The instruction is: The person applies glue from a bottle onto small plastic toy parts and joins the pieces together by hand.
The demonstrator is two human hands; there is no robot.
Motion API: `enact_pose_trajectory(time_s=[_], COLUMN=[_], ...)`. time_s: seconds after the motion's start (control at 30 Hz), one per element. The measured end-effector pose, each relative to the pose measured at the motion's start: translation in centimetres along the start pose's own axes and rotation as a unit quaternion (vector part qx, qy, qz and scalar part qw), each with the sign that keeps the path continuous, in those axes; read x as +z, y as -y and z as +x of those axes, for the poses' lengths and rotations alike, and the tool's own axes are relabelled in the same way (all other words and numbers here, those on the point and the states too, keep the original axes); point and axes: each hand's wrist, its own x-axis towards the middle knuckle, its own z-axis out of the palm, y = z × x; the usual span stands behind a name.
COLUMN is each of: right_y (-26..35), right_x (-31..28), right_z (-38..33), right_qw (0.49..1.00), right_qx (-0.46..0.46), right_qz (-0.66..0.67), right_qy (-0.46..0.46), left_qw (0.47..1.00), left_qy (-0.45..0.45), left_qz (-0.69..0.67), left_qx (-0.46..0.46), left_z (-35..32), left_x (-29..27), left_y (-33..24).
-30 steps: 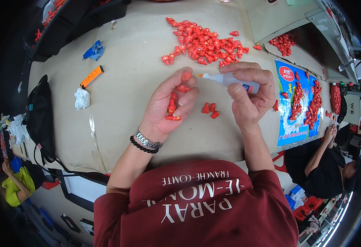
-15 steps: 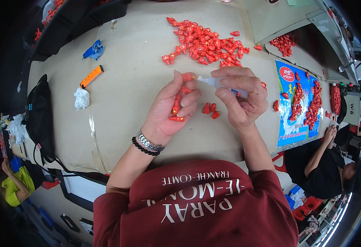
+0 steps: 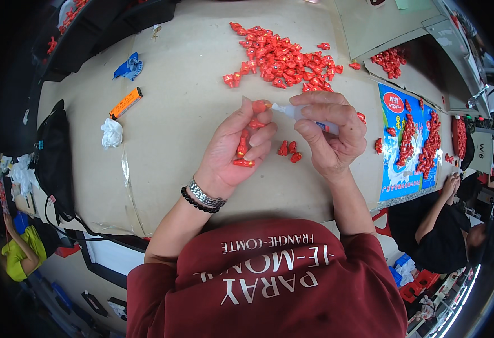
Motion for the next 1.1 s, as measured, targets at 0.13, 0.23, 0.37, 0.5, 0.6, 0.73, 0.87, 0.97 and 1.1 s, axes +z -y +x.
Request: enact_pose_trajectory(time_s=[0.13,0.23,0.37,0.5,0.6,0.73,0.87,0.97,1.1], right_y=[0.17,0.19,0.34,0.56,0.59,0.36,0.26,0.10,0.28], right_x=[0.03,-0.02,-0.18,-0.13,-0.07,-0.16,-0.10,-0.13,-0.23], right_z=[0.01,0.06,0.07,0.07,0.17,0.13,0.16,0.16,0.24], right_qw=[1.000,1.000,1.000,1.000,1.000,1.000,1.000,1.000,1.000], right_qx=[0.013,0.013,0.023,0.018,0.019,0.013,0.009,0.003,0.008], right_qz=[0.001,-0.001,0.003,0.012,0.001,-0.002,-0.006,-0.007,-0.009], right_qy=[-0.005,-0.007,-0.013,-0.018,-0.022,-0.016,-0.012,-0.010,-0.011], left_qw=[1.000,1.000,1.000,1.000,0.999,0.999,0.999,0.999,0.997], left_qy=[-0.001,0.001,0.000,-0.009,-0.009,-0.004,0.000,0.007,0.020], left_qz=[0.003,0.007,0.014,0.019,0.023,0.031,0.034,0.035,0.061], left_qx=[0.001,0.006,0.012,0.016,0.022,0.026,0.028,0.029,0.048], left_z=[-0.01,-0.03,-0.04,-0.03,-0.02,0.01,-0.05,-0.02,-0.05], left_x=[0.10,0.16,0.18,0.21,0.17,0.25,0.22,0.19,0.28], left_y=[-0.04,-0.02,-0.04,-0.06,-0.14,-0.15,-0.10,-0.12,-0.16])
